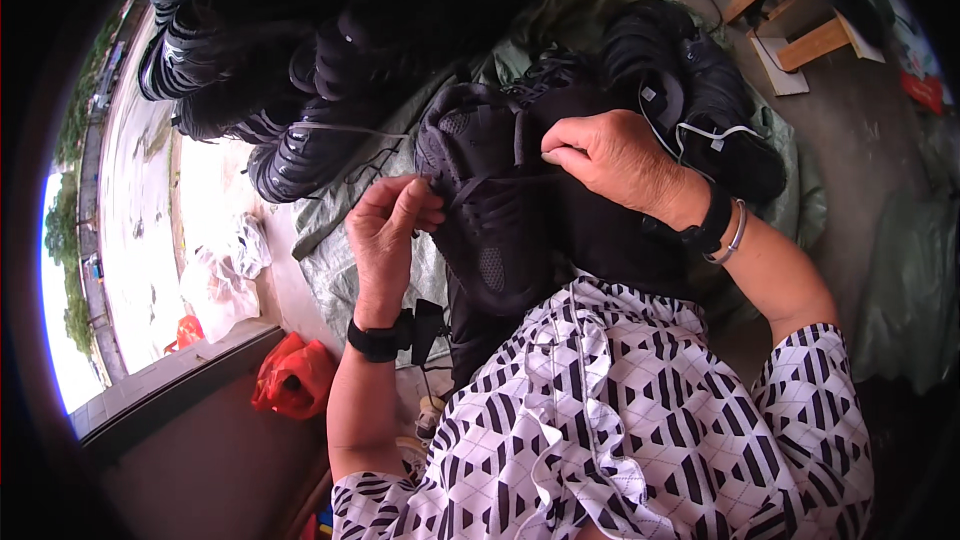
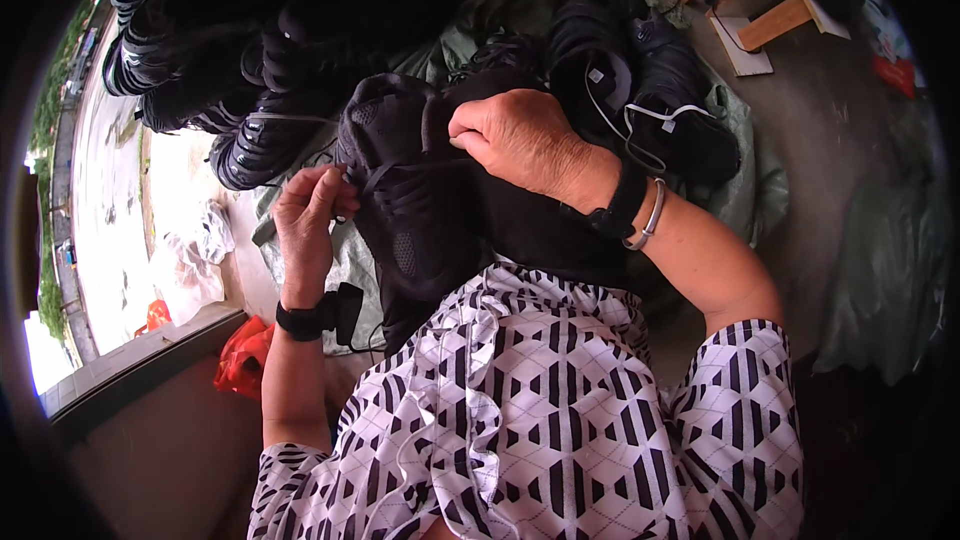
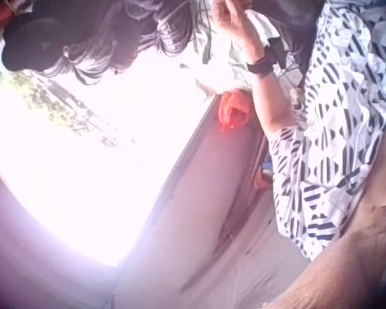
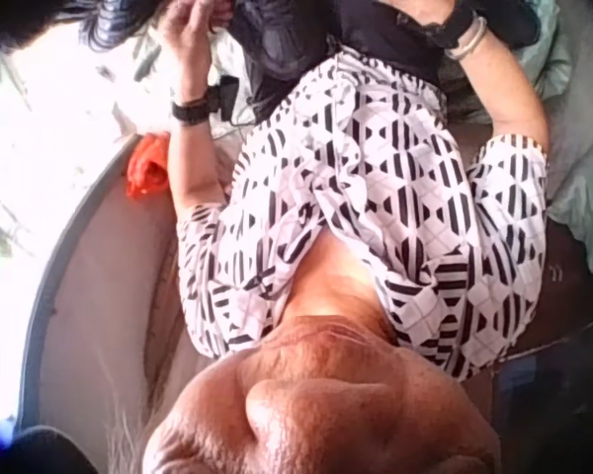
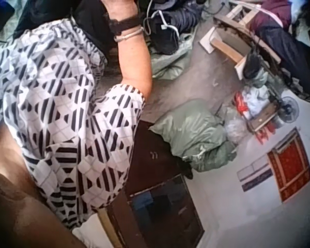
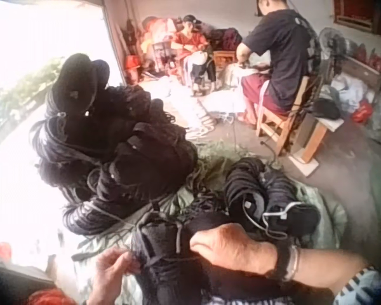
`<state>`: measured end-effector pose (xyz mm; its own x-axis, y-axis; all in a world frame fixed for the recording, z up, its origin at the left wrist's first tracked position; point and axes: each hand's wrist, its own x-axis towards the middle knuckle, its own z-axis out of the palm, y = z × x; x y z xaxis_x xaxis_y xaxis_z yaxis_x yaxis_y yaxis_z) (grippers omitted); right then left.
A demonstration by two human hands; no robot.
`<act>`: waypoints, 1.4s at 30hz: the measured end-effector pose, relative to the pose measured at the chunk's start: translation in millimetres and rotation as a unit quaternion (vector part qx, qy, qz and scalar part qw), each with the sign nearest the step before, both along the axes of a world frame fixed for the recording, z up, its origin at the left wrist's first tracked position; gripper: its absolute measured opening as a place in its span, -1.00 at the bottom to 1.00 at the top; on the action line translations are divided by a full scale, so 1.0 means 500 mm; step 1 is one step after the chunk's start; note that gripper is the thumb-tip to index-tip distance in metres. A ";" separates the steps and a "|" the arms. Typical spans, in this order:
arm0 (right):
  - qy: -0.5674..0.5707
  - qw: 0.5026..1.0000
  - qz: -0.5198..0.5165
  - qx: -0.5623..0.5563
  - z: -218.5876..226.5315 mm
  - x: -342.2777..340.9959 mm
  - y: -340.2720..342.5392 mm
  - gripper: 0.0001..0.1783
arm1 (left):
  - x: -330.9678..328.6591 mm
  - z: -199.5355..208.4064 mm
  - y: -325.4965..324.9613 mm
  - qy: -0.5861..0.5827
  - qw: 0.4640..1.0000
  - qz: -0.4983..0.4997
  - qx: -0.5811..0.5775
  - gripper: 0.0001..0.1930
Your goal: The person is sitting on the floor and lacing a black sneaker. They thread the laces through the eyelets, pull them tight, and tie a knot. The person then picks up another shoe from a pile and begins the lacing process again.
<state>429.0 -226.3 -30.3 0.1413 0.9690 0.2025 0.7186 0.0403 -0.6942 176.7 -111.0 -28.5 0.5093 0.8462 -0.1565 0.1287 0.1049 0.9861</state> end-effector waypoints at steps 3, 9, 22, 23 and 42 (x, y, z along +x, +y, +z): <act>0.046 0.999 -0.014 -0.024 0.011 0.000 -0.003 -0.89 | -0.005 0.023 0.009 0.060 0.992 -0.088 -0.062 -0.79; 0.038 0.998 -0.033 -0.023 0.009 -0.001 -0.005 -0.89 | 0.013 0.025 0.005 0.096 0.992 -0.086 0.000 -0.75; 0.010 1.000 -0.013 -0.004 0.013 -0.009 -0.003 -0.89 | 0.038 0.010 0.001 0.147 0.968 -0.007 0.203 -0.84; 0.006 1.000 -0.013 0.011 0.009 -0.008 -0.002 -0.89 | 0.046 0.009 -0.003 0.193 0.927 0.004 0.322 -0.84; -0.044 0.998 -0.001 0.049 0.012 -0.010 0.021 -0.90 | 0.027 -0.013 0.019 0.025 0.993 -0.081 0.079 -0.77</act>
<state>424.0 -215.7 -24.5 0.1208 0.9436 0.3082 0.7766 0.1036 -0.6214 190.4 -101.4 -35.1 0.6351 0.7703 -0.0565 0.1809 -0.0773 0.9805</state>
